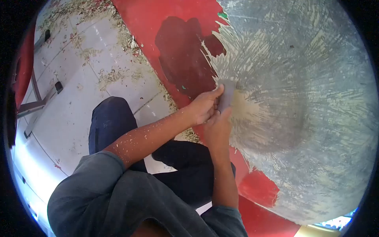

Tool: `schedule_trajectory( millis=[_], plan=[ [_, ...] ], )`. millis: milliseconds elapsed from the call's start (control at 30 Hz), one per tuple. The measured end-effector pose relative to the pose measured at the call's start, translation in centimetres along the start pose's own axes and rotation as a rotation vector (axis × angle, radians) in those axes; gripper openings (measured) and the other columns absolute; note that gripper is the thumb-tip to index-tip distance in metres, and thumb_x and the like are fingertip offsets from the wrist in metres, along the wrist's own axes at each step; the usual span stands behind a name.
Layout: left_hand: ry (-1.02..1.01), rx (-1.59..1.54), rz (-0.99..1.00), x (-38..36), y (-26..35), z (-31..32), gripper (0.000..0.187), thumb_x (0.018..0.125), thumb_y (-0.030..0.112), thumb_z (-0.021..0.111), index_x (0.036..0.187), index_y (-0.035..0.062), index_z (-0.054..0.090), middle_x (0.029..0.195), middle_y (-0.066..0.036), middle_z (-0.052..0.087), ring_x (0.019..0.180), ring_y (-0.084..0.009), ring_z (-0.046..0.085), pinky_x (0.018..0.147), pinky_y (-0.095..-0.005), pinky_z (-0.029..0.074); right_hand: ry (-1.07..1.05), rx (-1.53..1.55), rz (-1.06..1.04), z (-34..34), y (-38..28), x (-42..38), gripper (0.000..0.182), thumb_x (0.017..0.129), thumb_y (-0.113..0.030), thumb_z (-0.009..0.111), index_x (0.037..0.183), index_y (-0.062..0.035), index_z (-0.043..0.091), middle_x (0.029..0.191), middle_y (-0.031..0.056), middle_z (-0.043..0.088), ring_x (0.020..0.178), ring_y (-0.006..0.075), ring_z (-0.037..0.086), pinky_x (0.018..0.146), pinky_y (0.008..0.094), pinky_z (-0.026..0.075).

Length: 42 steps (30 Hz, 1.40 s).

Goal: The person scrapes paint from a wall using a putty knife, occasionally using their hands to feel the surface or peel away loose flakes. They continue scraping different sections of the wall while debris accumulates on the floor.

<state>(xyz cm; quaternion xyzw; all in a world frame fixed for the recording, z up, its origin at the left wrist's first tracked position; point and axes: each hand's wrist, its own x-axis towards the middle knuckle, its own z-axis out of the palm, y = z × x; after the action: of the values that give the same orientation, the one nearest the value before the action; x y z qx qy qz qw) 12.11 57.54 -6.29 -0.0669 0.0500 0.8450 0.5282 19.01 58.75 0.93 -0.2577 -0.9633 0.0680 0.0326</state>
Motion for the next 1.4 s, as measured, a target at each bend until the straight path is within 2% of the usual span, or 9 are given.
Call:
schedule_trajectory(
  millis=[133,233,400,600,833,967,1133,1333,1400],
  plan=[
    [0.002,-0.122,0.049,-0.3,2.0,-0.4,0.051,0.092,0.048,0.051,0.114,0.0017,0.052,0.103,-0.009,0.057,0.089,-0.0201,0.053,0.081,-0.0357,0.044,-0.097,0.008,0.019,0.0,-1.0,1.3,0.028,0.092,-0.015,0.042,0.111,0.0055,0.04,0.083,0.0334,0.06,0.08,0.0517,0.057,0.068,0.0567,0.041],
    [0.04,0.038,0.035,0.3,-0.3,-0.3,0.051,0.092,0.048,0.052,0.112,0.0013,0.053,0.103,-0.009,0.056,0.088,-0.0197,0.053,0.079,-0.0351,0.045,-0.014,0.046,-0.033,0.2,1.6,-0.4,0.028,0.092,-0.015,0.042,0.111,0.006,0.039,0.081,0.0329,0.06,0.078,0.0515,0.057,0.067,0.0569,0.041],
    [0.028,-0.039,0.026,-0.2,0.0,0.1,0.043,0.091,0.047,0.055,0.102,0.0048,0.058,0.094,-0.004,0.056,0.086,-0.0124,0.05,0.07,-0.0324,0.043,-0.047,-0.035,0.06,-0.5,0.7,0.1,0.028,0.092,-0.015,0.042,0.109,0.0063,0.039,0.082,0.0336,0.059,0.077,0.0514,0.057,0.066,0.0567,0.04],
    [0.119,0.047,0.077,1.3,-1.0,-0.2,0.042,0.092,0.048,0.052,0.099,0.0067,0.057,0.088,-0.004,0.054,0.08,-0.0147,0.05,0.067,-0.0325,0.043,0.027,0.006,-0.014,0.5,1.0,0.4,0.027,0.092,-0.016,0.042,0.108,0.0061,0.04,0.082,0.0338,0.059,0.077,0.0522,0.056,0.066,0.0571,0.04],
    [0.108,0.027,0.013,0.4,-0.4,0.4,0.045,0.091,0.048,0.054,0.107,0.0069,0.058,0.095,-0.006,0.056,0.087,-0.0183,0.053,0.077,-0.0365,0.045,0.001,0.065,0.02,-0.6,0.4,-0.6,0.026,0.092,-0.016,0.042,0.109,0.0033,0.038,0.085,0.0337,0.059,0.08,0.0522,0.056,0.069,0.0577,0.04],
    [-0.017,-0.075,-0.012,0.4,0.6,-0.4,0.046,0.091,0.05,0.052,0.109,0.0084,0.055,0.099,-0.007,0.058,0.091,-0.0182,0.054,0.084,-0.0351,0.044,-0.076,-0.017,0.1,-0.2,-0.2,0.3,0.025,0.093,-0.016,0.041,0.11,0.002,0.038,0.086,0.0332,0.06,0.081,0.0524,0.056,0.07,0.0584,0.04],
    [0.035,-0.011,0.037,-0.1,0.9,0.5,0.045,0.092,0.049,0.051,0.108,0.0071,0.055,0.096,-0.008,0.058,0.089,-0.0183,0.056,0.08,-0.0355,0.046,0.014,0.023,0.03,0.1,0.2,-0.3,0.025,0.093,-0.016,0.041,0.111,0.0013,0.037,0.084,0.0341,0.059,0.08,0.0526,0.056,0.068,0.0583,0.04],
    [-0.009,-0.044,0.032,0.1,-0.2,0.1,0.043,0.092,0.048,0.05,0.106,0.0078,0.056,0.095,-0.008,0.058,0.088,-0.0179,0.057,0.077,-0.0351,0.047,-0.077,-0.01,0.021,-0.5,0.0,0.5,0.029,0.093,-0.015,0.041,0.114,0.0035,0.035,0.084,0.0345,0.059,0.081,0.0519,0.056,0.067,0.0575,0.041],
    [-0.011,-0.004,0.084,0.6,0.4,0.0,0.043,0.092,0.049,0.05,0.105,0.0076,0.056,0.094,-0.008,0.058,0.087,-0.018,0.057,0.076,-0.0345,0.048,0.019,0.099,-0.022,0.3,1.4,-0.3,0.03,0.093,-0.015,0.041,0.115,0.0043,0.035,0.083,0.0345,0.059,0.08,0.052,0.057,0.067,0.0573,0.042]
  ],
)
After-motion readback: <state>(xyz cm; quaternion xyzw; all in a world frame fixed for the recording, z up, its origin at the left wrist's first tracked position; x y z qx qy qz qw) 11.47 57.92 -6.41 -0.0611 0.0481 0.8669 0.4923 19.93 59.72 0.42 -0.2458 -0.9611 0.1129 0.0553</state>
